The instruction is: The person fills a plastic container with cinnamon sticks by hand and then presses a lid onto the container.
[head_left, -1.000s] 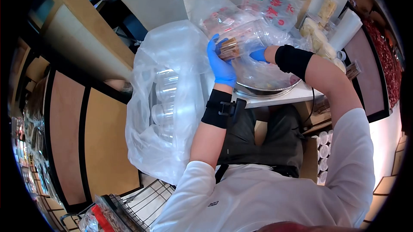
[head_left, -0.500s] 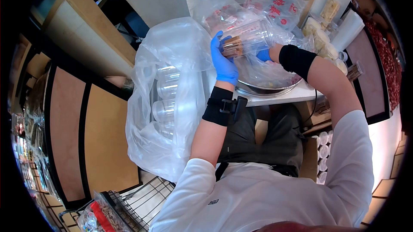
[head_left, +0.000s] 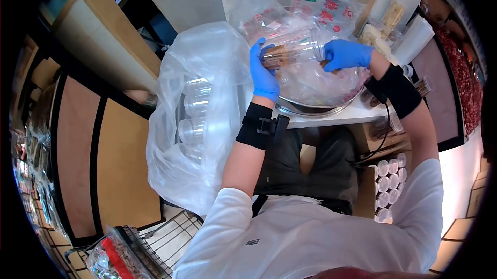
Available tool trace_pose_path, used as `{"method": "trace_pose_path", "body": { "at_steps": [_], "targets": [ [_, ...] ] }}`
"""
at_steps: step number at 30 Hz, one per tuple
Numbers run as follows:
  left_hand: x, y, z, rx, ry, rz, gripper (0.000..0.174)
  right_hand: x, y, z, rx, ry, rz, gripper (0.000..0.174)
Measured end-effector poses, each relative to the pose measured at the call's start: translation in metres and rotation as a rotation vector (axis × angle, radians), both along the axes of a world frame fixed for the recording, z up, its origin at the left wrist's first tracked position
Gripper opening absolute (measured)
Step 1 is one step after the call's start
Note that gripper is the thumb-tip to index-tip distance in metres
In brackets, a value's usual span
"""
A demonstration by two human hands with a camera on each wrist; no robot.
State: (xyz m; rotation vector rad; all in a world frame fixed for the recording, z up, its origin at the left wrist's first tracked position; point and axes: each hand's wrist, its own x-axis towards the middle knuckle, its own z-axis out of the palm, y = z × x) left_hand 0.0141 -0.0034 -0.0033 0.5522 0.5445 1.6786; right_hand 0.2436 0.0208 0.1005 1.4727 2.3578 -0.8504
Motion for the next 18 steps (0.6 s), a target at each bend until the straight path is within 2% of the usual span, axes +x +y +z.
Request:
{"method": "trace_pose_path", "body": {
  "at_steps": [2,3,5,9,12,14,18],
  "targets": [
    [0.0,-0.001,0.0,0.009,0.008,-0.009,0.036,0.022,-0.009,0.009,0.398,0.219,0.015,0.039],
    [0.0,-0.002,0.002,0.002,0.018,-0.008,0.036,0.019,-0.022,0.023,0.399,0.215,0.022,0.039],
    [0.001,-0.003,0.003,-0.005,0.025,-0.004,0.037,0.008,-0.057,0.052,0.3,0.468,-0.263,0.037],
    [0.001,-0.003,0.002,0.03,0.092,-0.017,0.038,0.003,-0.08,0.057,0.235,0.611,-0.295,0.039],
    [0.003,-0.004,0.002,0.073,0.141,-0.034,0.039,-0.004,-0.083,0.045,0.244,0.614,-0.176,0.04],
    [0.003,-0.004,0.002,0.094,0.165,-0.041,0.039,-0.007,-0.08,0.034,0.129,0.729,-0.276,0.044],
    [0.001,-0.003,0.001,0.111,0.142,-0.079,0.039,-0.003,-0.067,0.009,-0.046,0.908,-0.304,0.049]
  ]
}}
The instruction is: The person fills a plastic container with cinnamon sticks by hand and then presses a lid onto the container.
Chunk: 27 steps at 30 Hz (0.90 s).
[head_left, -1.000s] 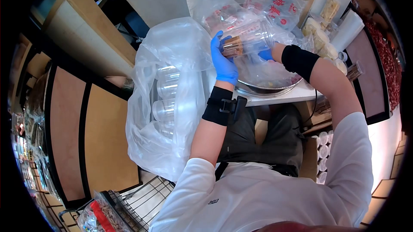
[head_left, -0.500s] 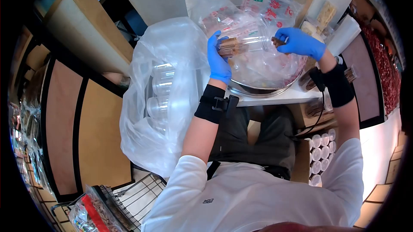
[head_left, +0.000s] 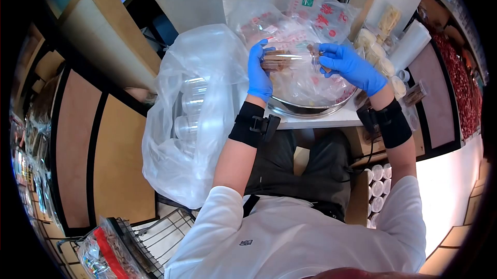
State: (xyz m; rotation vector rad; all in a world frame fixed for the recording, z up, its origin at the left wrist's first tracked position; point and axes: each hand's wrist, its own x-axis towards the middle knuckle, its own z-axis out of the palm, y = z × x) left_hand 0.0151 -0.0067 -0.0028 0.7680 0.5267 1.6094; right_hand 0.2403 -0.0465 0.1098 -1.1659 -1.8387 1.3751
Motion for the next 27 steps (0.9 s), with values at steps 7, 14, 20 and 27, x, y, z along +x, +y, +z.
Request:
{"method": "trace_pose_path", "body": {
  "at_steps": [7,14,20,27],
  "targets": [
    [0.0,-0.003,0.004,-0.024,0.004,-0.013,0.041,0.001,-0.014,-0.008,-0.261,0.454,-0.065,0.05],
    [0.003,-0.001,0.002,0.03,0.088,0.011,0.042,0.0,-0.017,-0.02,-0.162,0.326,-0.196,0.043],
    [0.003,0.001,0.0,0.044,0.068,-0.015,0.042,-0.005,-0.014,-0.035,-0.19,0.47,-0.182,0.039],
    [0.004,-0.005,0.005,0.048,0.177,-0.026,0.042,-0.01,-0.02,-0.026,-0.538,0.907,-0.047,0.046]
  ]
}}
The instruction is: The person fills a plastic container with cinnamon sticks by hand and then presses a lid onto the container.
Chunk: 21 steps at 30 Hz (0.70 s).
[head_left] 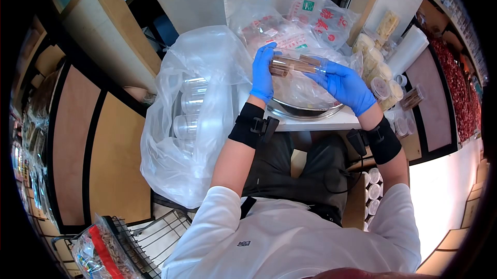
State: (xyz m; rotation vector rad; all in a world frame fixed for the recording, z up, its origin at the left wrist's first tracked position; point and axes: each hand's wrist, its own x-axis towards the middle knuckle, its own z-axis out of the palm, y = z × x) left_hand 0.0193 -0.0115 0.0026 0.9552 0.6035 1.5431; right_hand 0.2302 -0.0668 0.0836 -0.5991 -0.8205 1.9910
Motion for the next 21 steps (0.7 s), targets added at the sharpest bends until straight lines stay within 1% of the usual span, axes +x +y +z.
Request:
{"method": "trace_pose_path", "body": {
  "at_steps": [2,3,5,6,7,8,9,11,12,13,14,17,21],
  "targets": [
    [0.0,0.001,-0.001,0.009,0.0,-0.01,0.042,-0.006,-0.007,0.01,0.027,0.143,0.16,0.054],
    [0.001,0.0,-0.001,0.006,0.007,-0.022,0.041,-0.005,-0.006,0.01,0.027,0.142,0.16,0.054],
    [0.003,0.003,-0.004,0.004,0.014,-0.032,0.041,-0.001,-0.004,0.006,-0.01,0.218,0.278,0.066],
    [0.005,0.007,-0.007,0.08,0.079,-0.003,0.041,0.001,-0.002,0.002,-0.009,0.217,0.28,0.066],
    [0.007,0.011,-0.011,0.155,0.143,0.026,0.041,0.003,0.001,-0.003,0.053,0.175,0.304,0.068],
    [0.008,0.013,-0.015,0.156,0.143,0.029,0.041,0.003,0.002,-0.006,0.115,0.133,0.327,0.07],
    [0.008,0.011,-0.012,0.14,0.15,0.006,0.042,0.002,0.003,-0.003,0.116,0.131,0.332,0.07],
    [0.008,0.006,-0.007,0.125,0.155,-0.017,0.042,0.0,0.002,0.005,0.138,0.114,0.407,0.072],
    [0.007,0.001,-0.002,0.066,0.164,-0.065,0.043,0.001,0.003,0.006,0.139,0.113,0.408,0.072],
    [0.006,-0.002,0.001,0.007,0.174,-0.115,0.043,0.002,0.004,0.008,0.153,0.05,0.383,0.071],
    [0.005,-0.002,0.001,0.008,0.173,-0.114,0.043,0.003,0.004,0.009,0.166,-0.013,0.358,0.07],
    [0.005,-0.003,0.001,0.011,0.181,-0.137,0.044,-0.004,-0.002,0.025,0.172,-0.027,0.346,0.067],
    [0.005,0.0,-0.003,0.031,0.091,-0.146,0.043,-0.014,-0.008,0.03,0.197,-0.085,0.327,0.063]
  ]
}}
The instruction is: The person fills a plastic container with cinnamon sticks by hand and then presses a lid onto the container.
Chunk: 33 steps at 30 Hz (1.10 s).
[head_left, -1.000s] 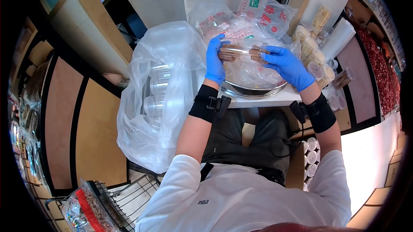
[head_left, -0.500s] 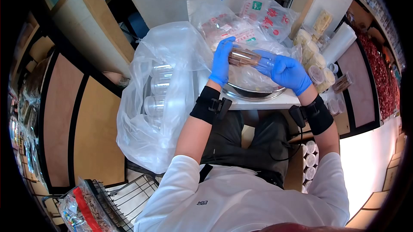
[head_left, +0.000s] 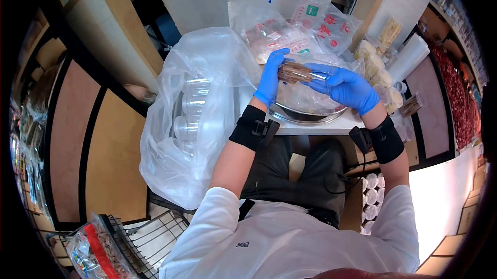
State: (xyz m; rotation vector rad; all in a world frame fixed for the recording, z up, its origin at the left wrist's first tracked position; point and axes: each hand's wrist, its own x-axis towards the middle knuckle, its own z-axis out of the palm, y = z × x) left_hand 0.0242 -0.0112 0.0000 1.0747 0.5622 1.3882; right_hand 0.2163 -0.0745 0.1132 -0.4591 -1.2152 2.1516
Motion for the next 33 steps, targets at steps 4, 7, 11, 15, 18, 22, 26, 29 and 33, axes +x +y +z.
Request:
{"method": "trace_pose_path", "body": {
  "at_steps": [4,7,11,15,18,22,26,29,33],
  "targets": [
    [-0.003,0.001,-0.002,-0.029,-0.063,-0.012,0.043,-0.005,0.0,-0.005,0.03,-0.069,-0.073,0.065],
    [-0.006,-0.004,0.003,-0.056,-0.094,-0.076,0.043,-0.004,0.003,-0.008,0.01,-0.031,-0.055,0.06],
    [-0.003,0.0,0.0,-0.042,-0.126,-0.027,0.039,-0.001,0.004,-0.01,-0.095,0.017,-0.08,0.055],
    [-0.003,-0.003,0.001,-0.056,-0.114,-0.023,0.042,-0.004,0.001,-0.003,-0.111,0.03,-0.058,0.054],
    [-0.005,-0.001,0.001,-0.068,-0.123,-0.034,0.04,-0.005,0.002,-0.006,-0.074,0.023,-0.076,0.053],
    [-0.004,0.001,0.0,-0.088,-0.168,-0.05,0.039,-0.011,-0.006,-0.001,-0.05,-0.013,-0.178,0.05],
    [-0.004,0.003,-0.003,-0.089,-0.158,-0.035,0.039,-0.013,-0.014,0.0,-0.017,-0.025,-0.253,0.05],
    [-0.003,0.002,-0.003,-0.044,-0.146,0.028,0.038,-0.013,-0.015,-0.002,0.036,-0.17,-0.236,0.05],
    [-0.005,-0.003,0.0,-0.06,-0.154,-0.057,0.039,-0.011,-0.012,-0.004,-0.032,-0.052,-0.176,0.044]
  ]
}}
